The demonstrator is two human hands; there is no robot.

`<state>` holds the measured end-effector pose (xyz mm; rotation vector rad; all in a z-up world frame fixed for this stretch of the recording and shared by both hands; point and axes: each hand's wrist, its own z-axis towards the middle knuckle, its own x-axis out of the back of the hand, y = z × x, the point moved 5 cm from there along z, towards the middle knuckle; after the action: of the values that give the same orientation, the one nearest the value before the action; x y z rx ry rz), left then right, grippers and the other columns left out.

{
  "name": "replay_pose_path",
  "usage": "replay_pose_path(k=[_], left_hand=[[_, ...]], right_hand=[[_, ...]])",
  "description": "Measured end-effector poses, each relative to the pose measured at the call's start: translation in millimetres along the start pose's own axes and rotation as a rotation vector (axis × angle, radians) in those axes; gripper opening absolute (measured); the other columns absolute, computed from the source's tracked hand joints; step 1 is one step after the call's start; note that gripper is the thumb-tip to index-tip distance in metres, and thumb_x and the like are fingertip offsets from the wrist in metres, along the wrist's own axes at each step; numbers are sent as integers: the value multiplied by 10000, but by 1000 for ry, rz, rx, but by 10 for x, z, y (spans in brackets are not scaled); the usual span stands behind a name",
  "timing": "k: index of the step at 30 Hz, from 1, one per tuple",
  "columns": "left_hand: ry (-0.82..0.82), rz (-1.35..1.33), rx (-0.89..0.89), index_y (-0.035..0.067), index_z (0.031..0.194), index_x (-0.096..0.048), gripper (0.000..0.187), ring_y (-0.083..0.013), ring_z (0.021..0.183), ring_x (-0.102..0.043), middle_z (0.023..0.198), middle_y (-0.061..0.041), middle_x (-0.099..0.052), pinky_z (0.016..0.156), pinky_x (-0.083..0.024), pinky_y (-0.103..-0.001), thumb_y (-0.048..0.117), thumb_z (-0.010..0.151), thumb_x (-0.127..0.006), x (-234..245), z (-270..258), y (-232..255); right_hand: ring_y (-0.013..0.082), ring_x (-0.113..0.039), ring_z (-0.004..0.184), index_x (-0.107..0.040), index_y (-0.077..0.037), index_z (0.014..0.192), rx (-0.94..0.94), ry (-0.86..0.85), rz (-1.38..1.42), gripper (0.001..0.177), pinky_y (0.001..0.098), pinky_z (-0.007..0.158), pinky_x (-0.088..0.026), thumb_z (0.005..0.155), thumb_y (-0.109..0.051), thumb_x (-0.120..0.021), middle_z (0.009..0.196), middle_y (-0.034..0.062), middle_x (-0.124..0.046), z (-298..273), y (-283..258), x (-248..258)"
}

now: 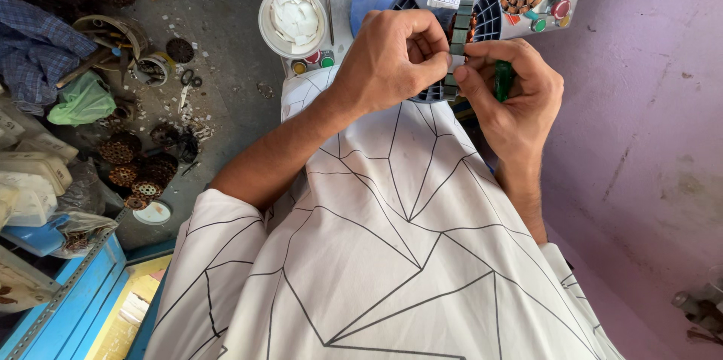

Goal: The person handles a cylindrical metal part and then works on a motor armature using a screwdriver and small white insulating pieces. They insert the pieces into the armature slots and use the screwdriver to adjust the copper windings.

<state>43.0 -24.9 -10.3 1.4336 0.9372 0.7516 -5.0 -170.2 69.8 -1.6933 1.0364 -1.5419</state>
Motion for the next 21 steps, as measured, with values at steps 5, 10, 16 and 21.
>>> replay_pose_path(k=[5,10,16,21], left_hand=[[20,-6,-6,30,805,-718,91,-80,648,-717,724,-26,-747,621,-595,-233,110,847,-734,-4,0,-18],[33,-4,-13,30,814,-697,73,-84,641,-717,719,-28,-736,606,-592,-229,80,859,-727,1,-13,58],[33,56,-251,5,919,-614,79,-115,723,-718,841,-62,-678,626,-588,-240,12,939,-690,-48,-217,434],[-35,22,-289,2,992,-615,60,-116,803,-733,908,-68,-675,694,-604,-254,14,996,-674,-71,-253,536]], right_hand=[[57,-656,837,-722,20,1143,5,11,-16,206,183,746,-534,986,60,-849,993,43,-704,36,-19,-1],[53,-647,817,-726,17,1129,-17,14,-17,194,184,724,-523,983,51,-848,977,40,-704,13,55,18],[140,-657,833,-661,21,1000,212,27,-134,206,235,731,-522,917,77,-842,993,106,-691,-104,-94,128],[148,-665,769,-646,-11,1035,321,47,-177,213,233,652,-502,972,78,-829,945,105,-707,-234,-107,207]])
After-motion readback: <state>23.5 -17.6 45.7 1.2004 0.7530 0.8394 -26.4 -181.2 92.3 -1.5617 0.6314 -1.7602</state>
